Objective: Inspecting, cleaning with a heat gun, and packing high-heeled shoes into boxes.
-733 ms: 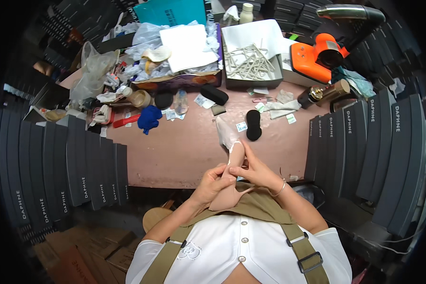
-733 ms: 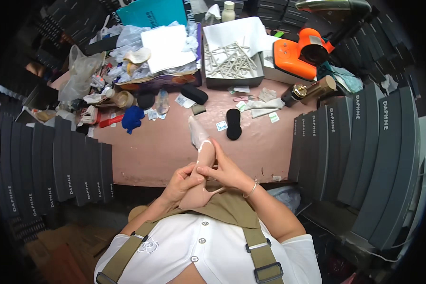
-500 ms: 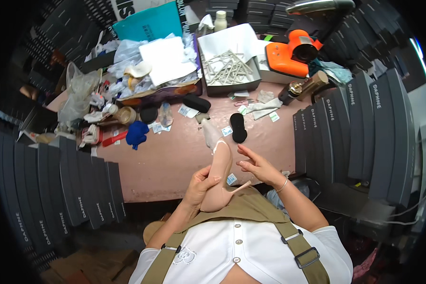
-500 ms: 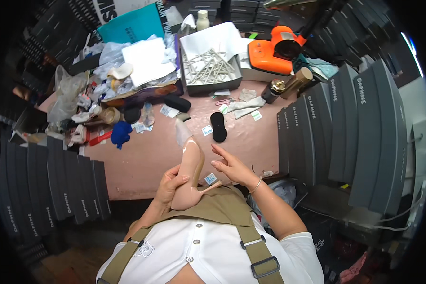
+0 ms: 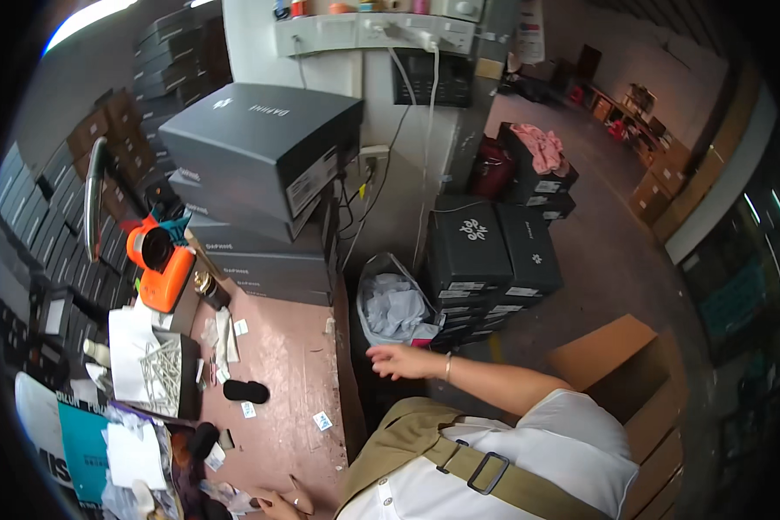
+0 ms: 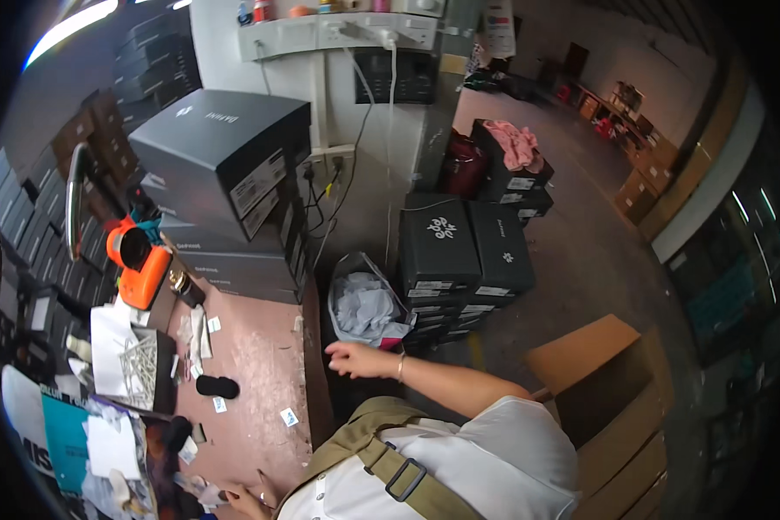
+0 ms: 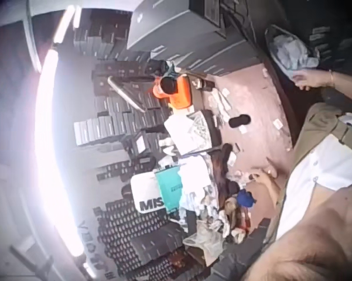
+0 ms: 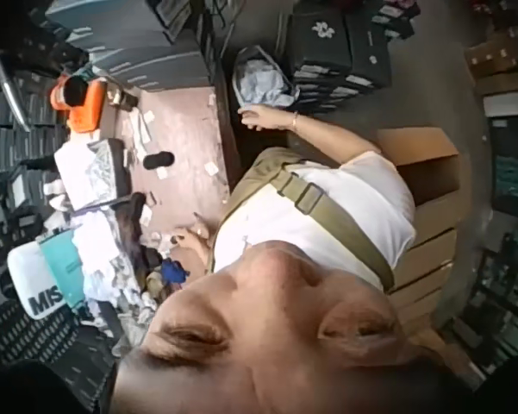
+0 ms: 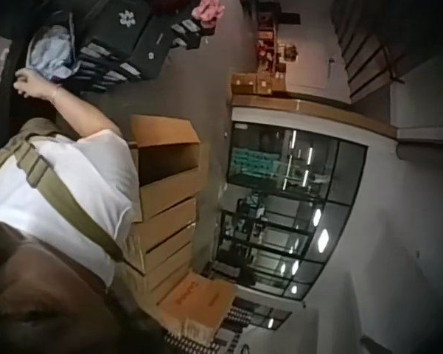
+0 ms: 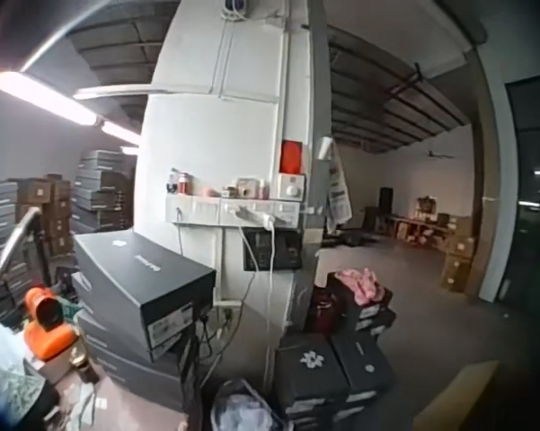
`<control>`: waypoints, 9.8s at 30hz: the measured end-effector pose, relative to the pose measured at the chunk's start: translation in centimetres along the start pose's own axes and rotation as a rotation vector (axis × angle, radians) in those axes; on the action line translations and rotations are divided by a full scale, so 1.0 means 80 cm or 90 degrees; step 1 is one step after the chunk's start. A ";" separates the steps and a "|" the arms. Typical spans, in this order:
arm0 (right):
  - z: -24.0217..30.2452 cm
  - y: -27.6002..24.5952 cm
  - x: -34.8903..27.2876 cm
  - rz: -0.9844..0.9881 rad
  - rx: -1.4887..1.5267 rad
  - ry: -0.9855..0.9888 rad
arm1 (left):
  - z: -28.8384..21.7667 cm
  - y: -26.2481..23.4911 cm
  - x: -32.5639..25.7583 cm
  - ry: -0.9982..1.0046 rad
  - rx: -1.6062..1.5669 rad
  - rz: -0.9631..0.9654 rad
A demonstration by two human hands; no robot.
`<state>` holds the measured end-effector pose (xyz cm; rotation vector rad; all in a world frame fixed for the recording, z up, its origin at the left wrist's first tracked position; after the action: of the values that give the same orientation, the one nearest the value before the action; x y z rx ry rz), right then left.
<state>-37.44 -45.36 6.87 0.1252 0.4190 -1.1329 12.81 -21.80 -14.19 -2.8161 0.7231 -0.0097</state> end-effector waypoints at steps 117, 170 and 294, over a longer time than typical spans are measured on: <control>0.196 0.119 -0.125 0.735 -0.051 -0.215 | -0.599 0.136 -0.409 0.288 -0.930 0.627; 0.313 0.067 -0.183 1.166 0.536 -0.343 | -0.620 0.182 -0.455 0.413 -1.070 0.457; 0.395 0.407 0.564 0.439 0.459 -0.110 | -0.516 0.320 0.339 -0.134 -0.268 0.416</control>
<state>16.05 -79.59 14.74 0.7394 -0.2056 -0.5555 21.82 -65.64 18.78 -2.7197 1.7097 0.6011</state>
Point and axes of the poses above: each hand's wrist, its own x-axis towards the middle knuckle, its own y-axis out of the palm, z = x × y, the point moved 5 cm from there along x, towards the middle knuckle, and after that the axes turned 2 degrees about -z, right-handed, at the moved point
